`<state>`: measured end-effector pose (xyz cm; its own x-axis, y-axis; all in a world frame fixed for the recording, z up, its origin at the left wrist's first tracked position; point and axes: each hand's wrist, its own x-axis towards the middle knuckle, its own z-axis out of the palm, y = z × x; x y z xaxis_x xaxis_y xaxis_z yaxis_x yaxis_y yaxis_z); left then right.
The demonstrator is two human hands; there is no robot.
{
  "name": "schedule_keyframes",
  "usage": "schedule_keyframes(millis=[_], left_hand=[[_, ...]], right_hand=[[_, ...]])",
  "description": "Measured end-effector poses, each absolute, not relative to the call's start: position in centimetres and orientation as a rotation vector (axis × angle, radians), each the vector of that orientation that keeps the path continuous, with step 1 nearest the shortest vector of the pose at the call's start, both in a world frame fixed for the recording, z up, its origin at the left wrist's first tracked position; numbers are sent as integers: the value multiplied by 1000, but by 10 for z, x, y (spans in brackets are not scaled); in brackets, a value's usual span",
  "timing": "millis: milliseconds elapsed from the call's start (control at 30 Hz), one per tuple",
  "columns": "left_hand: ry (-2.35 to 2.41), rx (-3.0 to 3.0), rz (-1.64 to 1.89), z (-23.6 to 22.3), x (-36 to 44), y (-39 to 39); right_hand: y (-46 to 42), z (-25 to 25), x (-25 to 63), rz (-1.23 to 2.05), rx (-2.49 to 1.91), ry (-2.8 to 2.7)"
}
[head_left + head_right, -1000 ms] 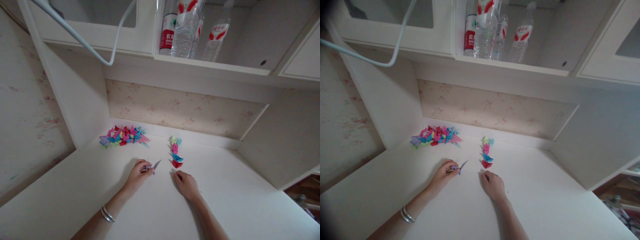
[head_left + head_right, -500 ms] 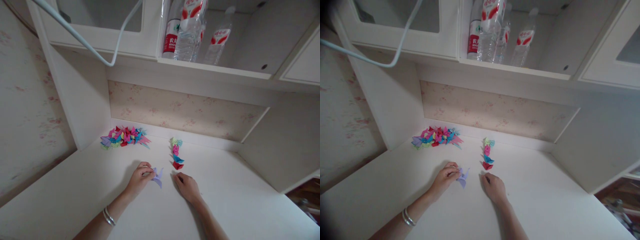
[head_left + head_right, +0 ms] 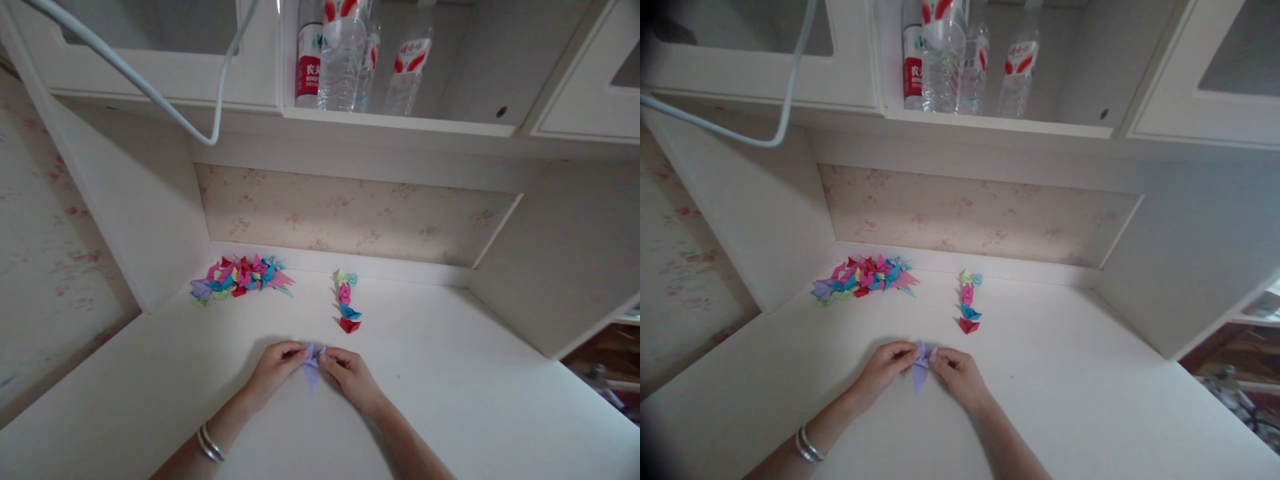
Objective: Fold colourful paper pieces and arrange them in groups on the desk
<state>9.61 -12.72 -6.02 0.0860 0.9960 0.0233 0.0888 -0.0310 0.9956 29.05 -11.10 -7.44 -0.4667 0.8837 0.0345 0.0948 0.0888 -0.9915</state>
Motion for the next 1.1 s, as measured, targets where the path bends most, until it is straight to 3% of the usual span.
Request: schedule_keyframes(millis=[467,833,1100], left_hand=[[1291,1494,959,-70,94,-123],[1211,1624,830,-19,120,-59],[1091,1626,774,-37,143,-36]], right_hand=[[-105,-72,294,1467,-1031,-1474],[-98,-78,298,1550,-988,-1160],[-87,-74,304,1583,-901,-840]])
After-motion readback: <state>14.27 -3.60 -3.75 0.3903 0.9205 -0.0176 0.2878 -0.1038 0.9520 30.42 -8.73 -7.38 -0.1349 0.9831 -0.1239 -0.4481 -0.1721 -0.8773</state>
